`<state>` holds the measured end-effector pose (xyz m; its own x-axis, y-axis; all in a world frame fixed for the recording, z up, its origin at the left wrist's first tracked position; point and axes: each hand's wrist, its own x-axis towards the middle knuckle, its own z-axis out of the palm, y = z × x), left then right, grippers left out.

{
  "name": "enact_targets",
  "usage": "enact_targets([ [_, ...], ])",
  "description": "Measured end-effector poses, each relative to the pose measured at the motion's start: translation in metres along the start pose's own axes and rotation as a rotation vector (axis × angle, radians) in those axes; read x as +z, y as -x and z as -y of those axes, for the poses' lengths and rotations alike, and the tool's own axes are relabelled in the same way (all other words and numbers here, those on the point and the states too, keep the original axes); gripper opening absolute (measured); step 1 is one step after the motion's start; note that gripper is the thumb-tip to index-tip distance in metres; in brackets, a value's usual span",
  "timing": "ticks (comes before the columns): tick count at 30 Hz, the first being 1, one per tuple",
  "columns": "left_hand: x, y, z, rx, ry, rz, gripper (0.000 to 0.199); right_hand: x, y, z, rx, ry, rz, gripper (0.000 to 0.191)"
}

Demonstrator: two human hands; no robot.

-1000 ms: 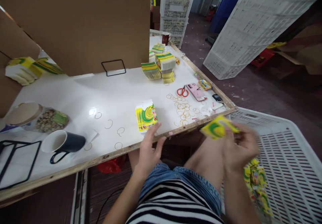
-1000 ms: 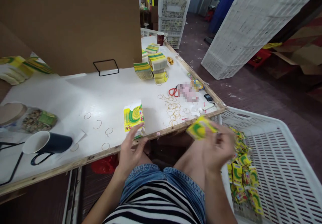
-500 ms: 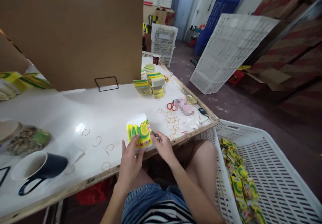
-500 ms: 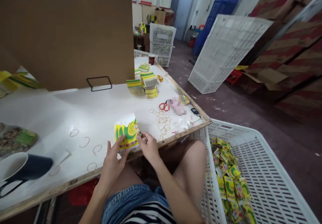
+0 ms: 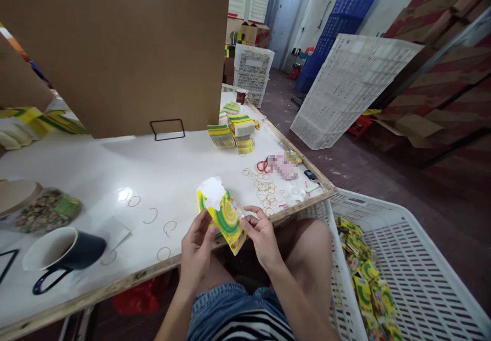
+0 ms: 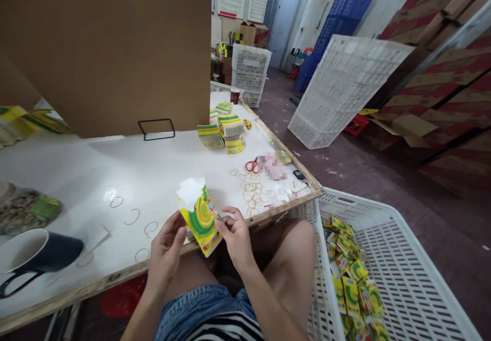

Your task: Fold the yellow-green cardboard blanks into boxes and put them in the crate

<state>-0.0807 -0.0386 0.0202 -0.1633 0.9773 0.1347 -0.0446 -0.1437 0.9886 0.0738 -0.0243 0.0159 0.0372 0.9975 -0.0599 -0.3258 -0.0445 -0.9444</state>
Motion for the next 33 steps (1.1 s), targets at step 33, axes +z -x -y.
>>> enact_targets([
  [33, 0.010, 0.015, -0.012, -0.442, 0.530, 0.417, 0.043, -0.011, 0.032, 0.025, -0.556, 0.742, 0.226, 0.017],
])
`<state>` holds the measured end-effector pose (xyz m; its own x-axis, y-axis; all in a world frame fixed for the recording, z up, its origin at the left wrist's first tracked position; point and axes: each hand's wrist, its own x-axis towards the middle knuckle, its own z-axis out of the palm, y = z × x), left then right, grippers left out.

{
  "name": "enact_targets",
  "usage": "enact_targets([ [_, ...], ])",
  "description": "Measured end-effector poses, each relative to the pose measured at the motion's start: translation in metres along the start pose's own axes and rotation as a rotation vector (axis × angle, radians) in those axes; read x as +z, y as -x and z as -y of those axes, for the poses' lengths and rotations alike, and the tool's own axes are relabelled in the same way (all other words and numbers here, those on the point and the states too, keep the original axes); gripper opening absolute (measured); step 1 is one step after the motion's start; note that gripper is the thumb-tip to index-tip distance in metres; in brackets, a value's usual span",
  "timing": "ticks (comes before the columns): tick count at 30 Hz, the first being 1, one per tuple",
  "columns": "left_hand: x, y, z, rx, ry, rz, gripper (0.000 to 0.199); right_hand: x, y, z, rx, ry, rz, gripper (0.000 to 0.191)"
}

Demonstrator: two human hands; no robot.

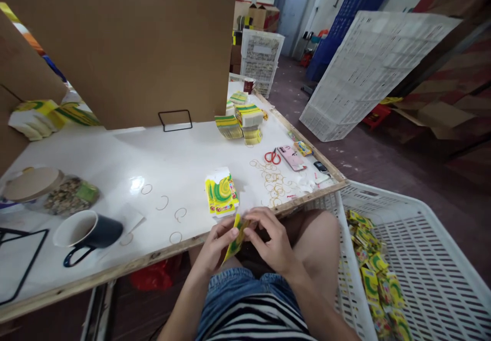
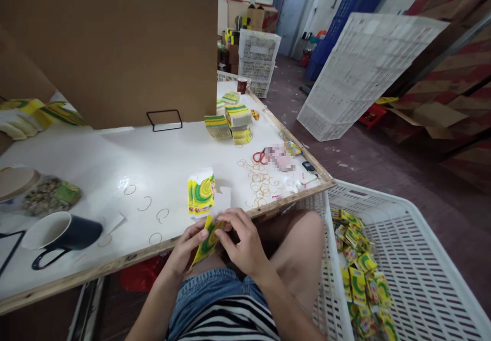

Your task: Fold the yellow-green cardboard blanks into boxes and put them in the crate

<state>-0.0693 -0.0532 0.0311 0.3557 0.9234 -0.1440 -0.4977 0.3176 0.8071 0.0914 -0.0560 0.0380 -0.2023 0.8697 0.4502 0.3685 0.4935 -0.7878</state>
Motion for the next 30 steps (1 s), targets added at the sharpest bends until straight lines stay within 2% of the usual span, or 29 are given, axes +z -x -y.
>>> enact_targets([
  [3, -0.002, 0.000, 0.002, 0.006, -0.093, 0.018, 0.041, 0.000, 0.001, -0.001, 0.029, 0.002, 0.022, 0.005],
  [6, -0.004, 0.000, 0.004, 0.028, -0.134, 0.032, 0.040, -0.001, 0.001, -0.002, 0.036, 0.037, 0.055, 0.004],
  [13, -0.006, -0.004, 0.005, 0.033, -0.185, 0.047, 0.043, -0.006, -0.002, -0.007, 0.022, 0.032, 0.048, 0.008],
  [23, -0.006, -0.005, 0.007, -0.006, -0.168, -0.032, 0.044, -0.011, -0.006, -0.012, 0.021, 0.129, 0.170, 0.021],
  [26, -0.006, -0.006, 0.008, -0.021, -0.150, -0.063, 0.043, -0.013, -0.006, -0.011, 0.015, 0.169, 0.192, 0.019],
  [30, -0.007, -0.008, 0.008, -0.044, -0.148, -0.042, 0.043, -0.015, -0.004, -0.012, -0.014, 0.125, 0.140, 0.018],
])
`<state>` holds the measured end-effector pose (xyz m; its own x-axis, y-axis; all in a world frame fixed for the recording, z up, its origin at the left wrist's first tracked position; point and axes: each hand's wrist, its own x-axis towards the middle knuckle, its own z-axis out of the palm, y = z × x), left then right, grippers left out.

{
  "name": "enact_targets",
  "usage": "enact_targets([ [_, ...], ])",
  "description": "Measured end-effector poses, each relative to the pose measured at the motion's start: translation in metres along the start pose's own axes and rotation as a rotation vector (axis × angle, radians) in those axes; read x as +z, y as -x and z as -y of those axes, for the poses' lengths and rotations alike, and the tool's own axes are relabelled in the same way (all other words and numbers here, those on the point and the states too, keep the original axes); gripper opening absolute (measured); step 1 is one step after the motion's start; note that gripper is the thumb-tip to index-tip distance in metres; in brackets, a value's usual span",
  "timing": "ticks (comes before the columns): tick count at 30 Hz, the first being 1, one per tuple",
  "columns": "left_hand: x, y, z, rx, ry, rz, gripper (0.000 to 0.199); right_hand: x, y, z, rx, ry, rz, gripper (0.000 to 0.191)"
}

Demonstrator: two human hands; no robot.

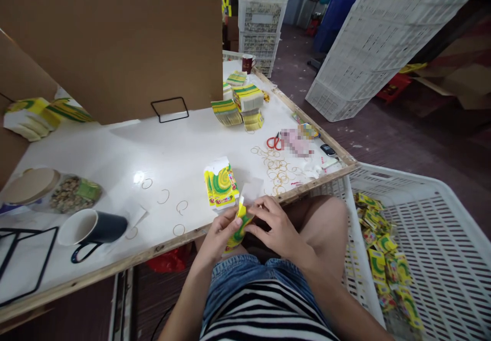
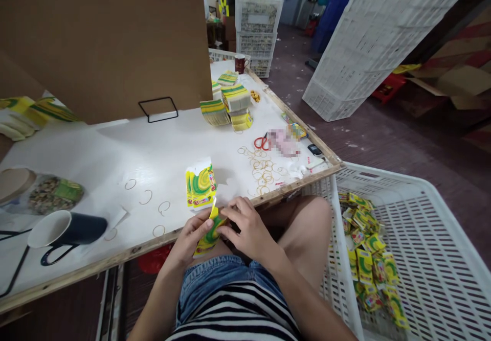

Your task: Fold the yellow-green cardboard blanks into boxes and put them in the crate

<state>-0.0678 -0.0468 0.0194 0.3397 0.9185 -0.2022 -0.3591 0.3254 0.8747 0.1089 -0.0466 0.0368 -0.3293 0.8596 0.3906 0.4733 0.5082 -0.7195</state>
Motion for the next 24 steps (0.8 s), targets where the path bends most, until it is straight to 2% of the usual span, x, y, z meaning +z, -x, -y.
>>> enact_targets([
  [4, 0.004, -0.003, 0.003, 0.001, 0.060, -0.033, 0.050, 0.005, 0.006, -0.001, 0.108, -0.077, -0.230, 0.037],
  [8, 0.013, -0.007, 0.012, 0.035, 0.070, -0.172, 0.052, 0.015, 0.010, 0.001, 0.265, -0.212, -0.221, 0.017],
  [11, 0.019, -0.009, 0.017, 0.063, 0.000, -0.208, 0.051, 0.019, 0.011, 0.000, 0.307, -0.208, -0.288, 0.031],
  [13, 0.021, -0.009, 0.017, 0.131, -0.076, -0.206, 0.048, 0.017, 0.011, -0.003, 0.299, -0.194, -0.271, 0.032],
  [17, 0.021, -0.007, 0.014, 0.262, -0.263, -0.254, 0.036, 0.011, 0.013, -0.012, 0.277, -0.161, -0.143, 0.026],
  [20, 0.020, -0.006, 0.016, 0.270, -0.363, -0.285, 0.029, 0.009, 0.016, -0.016, 0.304, -0.131, -0.114, 0.022],
  [24, 0.022, -0.007, 0.020, 0.272, -0.373, -0.312, 0.029, 0.009, 0.019, -0.017, 0.315, -0.129, -0.118, 0.025],
])
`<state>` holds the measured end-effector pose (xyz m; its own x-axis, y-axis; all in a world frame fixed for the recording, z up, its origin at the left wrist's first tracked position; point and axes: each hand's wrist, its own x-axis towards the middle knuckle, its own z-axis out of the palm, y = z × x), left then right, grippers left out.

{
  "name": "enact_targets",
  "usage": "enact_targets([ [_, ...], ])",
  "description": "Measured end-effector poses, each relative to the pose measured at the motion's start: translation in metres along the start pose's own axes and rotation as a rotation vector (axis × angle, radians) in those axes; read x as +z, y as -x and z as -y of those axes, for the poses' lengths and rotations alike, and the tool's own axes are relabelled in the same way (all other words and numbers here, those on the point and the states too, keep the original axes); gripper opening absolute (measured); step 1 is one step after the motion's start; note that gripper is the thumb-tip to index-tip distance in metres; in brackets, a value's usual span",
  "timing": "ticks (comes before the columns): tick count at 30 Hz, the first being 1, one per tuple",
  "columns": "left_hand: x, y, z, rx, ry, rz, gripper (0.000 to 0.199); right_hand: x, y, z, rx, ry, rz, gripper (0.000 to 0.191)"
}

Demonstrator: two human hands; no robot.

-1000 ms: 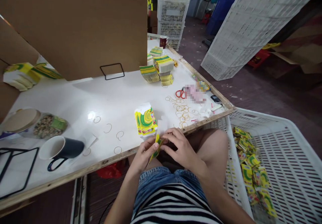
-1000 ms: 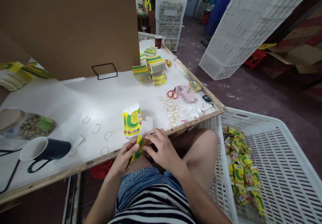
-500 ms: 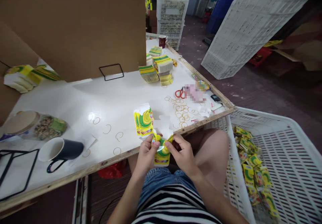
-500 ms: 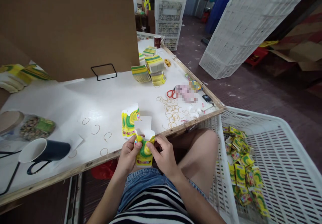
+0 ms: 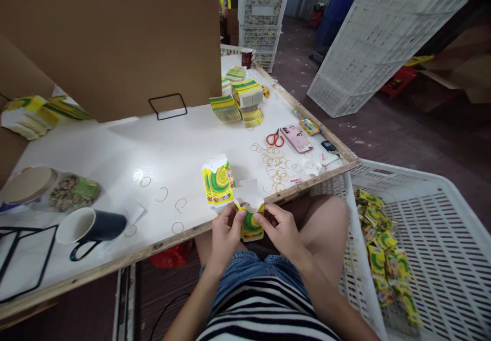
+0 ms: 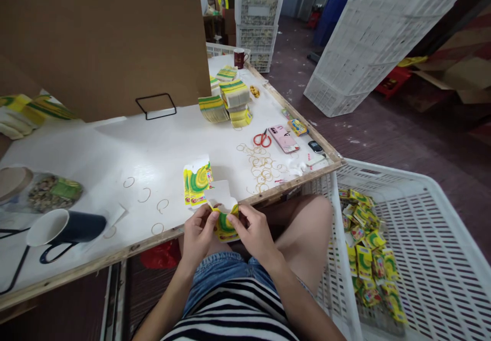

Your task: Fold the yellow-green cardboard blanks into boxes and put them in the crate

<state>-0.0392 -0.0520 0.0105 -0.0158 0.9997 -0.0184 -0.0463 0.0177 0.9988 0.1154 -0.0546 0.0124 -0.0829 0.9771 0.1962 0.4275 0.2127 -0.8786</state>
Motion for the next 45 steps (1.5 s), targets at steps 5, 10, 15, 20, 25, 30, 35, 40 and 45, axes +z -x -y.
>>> enact_targets([
  [5, 0.005, 0.001, -0.003, -0.019, 0.003, -0.084, 0.024, 0.001, 0.001, 0.002, 0.006, -0.051, -0.005, 0.026],
  [10, 0.006, 0.000, 0.000, -0.033, 0.051, -0.066, 0.020, 0.003, 0.000, 0.003, 0.056, -0.127, -0.073, 0.029],
  [15, 0.006, 0.001, 0.008, -0.112, 0.146, 0.099, 0.041, 0.001, -0.001, -0.005, 0.158, -0.302, -0.099, 0.020],
  [20, 0.005, 0.003, 0.005, -0.141, 0.203, 0.124, 0.054, -0.003, 0.002, -0.015, 0.110, -0.443, -0.016, 0.039],
  [25, 0.000, 0.005, -0.005, -0.107, 0.167, 0.259, 0.070, -0.011, 0.004, -0.018, 0.072, -0.440, -0.002, 0.049],
  [30, -0.008, 0.005, -0.010, -0.132, 0.199, 0.411, 0.058, -0.024, 0.003, -0.012, 0.059, -0.458, 0.094, 0.038],
  [35, -0.008, 0.008, -0.009, -0.206, 0.260, 0.478, 0.044, -0.032, 0.003, -0.004, 0.050, -0.375, 0.161, 0.013],
  [40, -0.005, 0.012, -0.008, -0.230, 0.299, 0.494, 0.041, -0.030, -0.001, 0.001, -0.018, -0.331, 0.089, 0.014],
  [45, -0.004, 0.012, -0.005, -0.188, 0.322, 0.452, 0.082, -0.023, -0.001, -0.005, -0.050, -0.344, -0.018, 0.012],
])
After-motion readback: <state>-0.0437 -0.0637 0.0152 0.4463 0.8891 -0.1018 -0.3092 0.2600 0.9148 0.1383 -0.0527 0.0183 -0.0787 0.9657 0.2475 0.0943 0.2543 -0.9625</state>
